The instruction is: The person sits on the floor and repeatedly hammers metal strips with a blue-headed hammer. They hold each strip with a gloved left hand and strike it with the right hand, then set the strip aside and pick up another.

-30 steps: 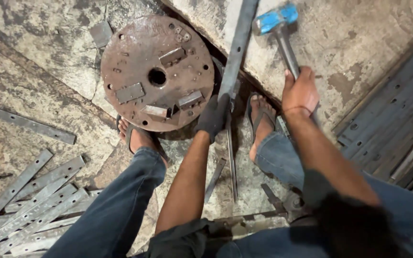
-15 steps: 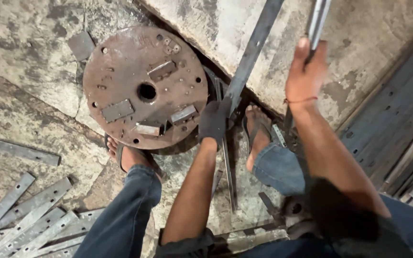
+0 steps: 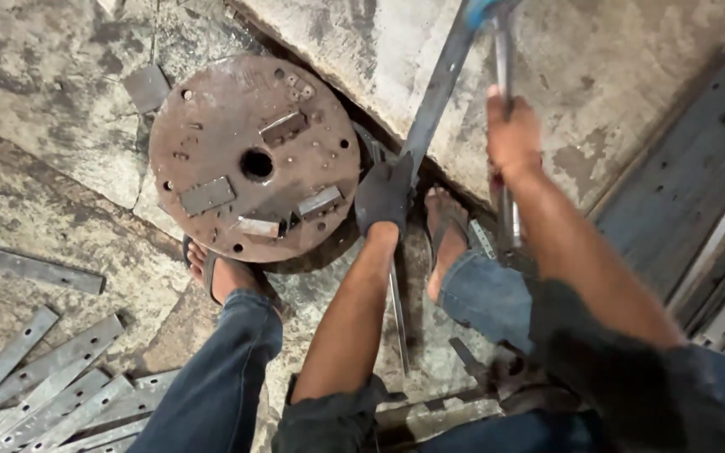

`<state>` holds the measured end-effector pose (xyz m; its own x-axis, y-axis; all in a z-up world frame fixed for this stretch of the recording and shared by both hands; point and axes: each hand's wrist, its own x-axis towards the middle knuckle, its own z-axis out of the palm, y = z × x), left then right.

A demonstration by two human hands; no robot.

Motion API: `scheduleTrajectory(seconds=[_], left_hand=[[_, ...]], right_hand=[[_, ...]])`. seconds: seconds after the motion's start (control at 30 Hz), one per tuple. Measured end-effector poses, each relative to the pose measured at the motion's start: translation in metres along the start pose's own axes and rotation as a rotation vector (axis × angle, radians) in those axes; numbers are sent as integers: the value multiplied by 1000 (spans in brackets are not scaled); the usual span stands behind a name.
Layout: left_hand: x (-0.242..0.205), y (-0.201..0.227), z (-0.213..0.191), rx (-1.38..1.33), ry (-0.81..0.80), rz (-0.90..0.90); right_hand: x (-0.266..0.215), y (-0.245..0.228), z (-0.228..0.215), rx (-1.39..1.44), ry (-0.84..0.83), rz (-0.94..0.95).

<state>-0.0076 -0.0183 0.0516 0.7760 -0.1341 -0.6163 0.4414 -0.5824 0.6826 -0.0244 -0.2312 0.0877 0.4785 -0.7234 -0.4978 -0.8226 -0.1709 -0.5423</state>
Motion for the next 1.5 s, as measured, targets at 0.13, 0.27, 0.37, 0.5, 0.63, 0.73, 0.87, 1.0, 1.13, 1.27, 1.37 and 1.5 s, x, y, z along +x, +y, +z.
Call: scheduleTrajectory(seconds=[0.13,0.27,0.37,0.5,0.63,0.73,0.87,1.0,1.13,1.27,1.37,1.5], left_hand=[[18,-1,8,51,9,77],[10,4,2,100,-5,9],[20,15,2,97,3,0],[31,15,8,132,21,32],[30,30,2,121,-9,-27],[29,38,-2,51,-43,-76],[32,43,-2,153,-29,-31],[47,22,12,145,-32,0],[66,12,25,213,-56,91],[67,-25,37,84,-99,140],[79,-35,46,64,-38,266],[51,-17,28,16,-43,194]], right_hand=[[0,10,-14,-201,237,-401],[-53,9,5,36,307,-464],[-24,46,27,-110,281,-438],[-70,19,11,-149,139,-219],[-108,18,26,72,435,-791],[-77,68,42,-198,172,-267],[-111,43,35,-132,246,-268],[-91,90,62,-119,192,-319],[-121,56,45,-146,162,-272],[-154,40,51,137,142,-221],[-142,40,50,92,75,-120],[-139,61,58,-50,238,-200]])
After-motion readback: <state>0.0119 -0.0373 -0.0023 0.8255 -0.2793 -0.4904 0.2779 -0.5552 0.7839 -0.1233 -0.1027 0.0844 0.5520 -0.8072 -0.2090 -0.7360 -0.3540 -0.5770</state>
